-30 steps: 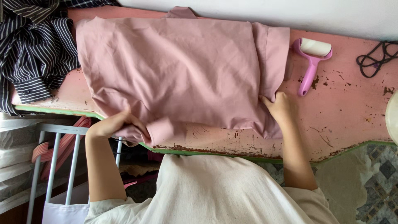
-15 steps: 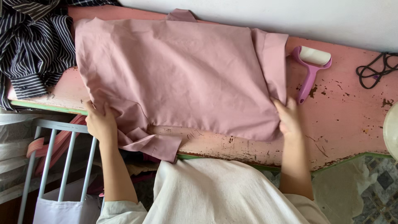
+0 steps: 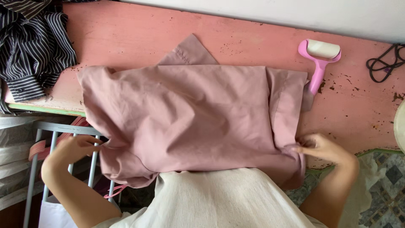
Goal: The person lays out a pink shirt on a pink table, smooths it by hand, and then uses a pink lint roller to roll over the fabric surface repeatedly. A striped shirt is visible nearby but not handled.
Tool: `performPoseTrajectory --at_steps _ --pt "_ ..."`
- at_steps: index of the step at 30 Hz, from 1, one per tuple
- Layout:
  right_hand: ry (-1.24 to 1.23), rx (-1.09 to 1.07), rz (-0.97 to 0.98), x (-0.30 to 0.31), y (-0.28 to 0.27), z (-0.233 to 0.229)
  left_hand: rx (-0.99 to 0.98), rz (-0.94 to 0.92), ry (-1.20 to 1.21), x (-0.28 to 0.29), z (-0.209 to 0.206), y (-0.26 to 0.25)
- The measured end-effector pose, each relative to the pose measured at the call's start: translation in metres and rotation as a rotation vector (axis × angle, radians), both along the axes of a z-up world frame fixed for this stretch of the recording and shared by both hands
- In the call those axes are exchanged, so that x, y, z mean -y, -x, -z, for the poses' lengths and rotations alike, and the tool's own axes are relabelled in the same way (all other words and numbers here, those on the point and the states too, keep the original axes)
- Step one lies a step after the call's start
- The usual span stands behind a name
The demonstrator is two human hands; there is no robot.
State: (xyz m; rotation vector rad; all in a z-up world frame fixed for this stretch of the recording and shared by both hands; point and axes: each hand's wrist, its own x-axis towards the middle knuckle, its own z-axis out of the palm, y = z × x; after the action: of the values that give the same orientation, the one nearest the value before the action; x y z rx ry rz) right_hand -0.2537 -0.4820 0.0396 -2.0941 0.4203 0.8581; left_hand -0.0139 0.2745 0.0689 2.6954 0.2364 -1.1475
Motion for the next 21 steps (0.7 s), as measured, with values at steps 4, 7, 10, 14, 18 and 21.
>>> performPoseTrajectory --at_steps 4,7,10,14,18,21 --pt "0.3 0.355 0.263 -0.009 -0.029 -0.032 0.662 0.135 -0.276 0.024 -0.004 -0.037" --pt "0.345 0.6 0.416 -0.024 -0.075 -0.03 1.123 0.282 -0.105 0.093 0.006 -0.087" --pt "0.618 0.796 0.31 -0.045 -0.122 -0.012 1.125 0.413 0.284 0.173 0.015 -0.12" --pt "0.423 0.752 0.275 -0.059 -0.15 0.008 0.779 0.423 0.388 0.256 0.021 -0.139" --pt "-0.12 0.819 0.388 -0.035 -0.125 0.009 0.557 0.416 0.417 0.268 0.015 -0.151" --pt "-0.257 0.722 0.342 -0.003 -0.076 0.001 0.506 0.356 0.473 0.248 0.007 -0.161"
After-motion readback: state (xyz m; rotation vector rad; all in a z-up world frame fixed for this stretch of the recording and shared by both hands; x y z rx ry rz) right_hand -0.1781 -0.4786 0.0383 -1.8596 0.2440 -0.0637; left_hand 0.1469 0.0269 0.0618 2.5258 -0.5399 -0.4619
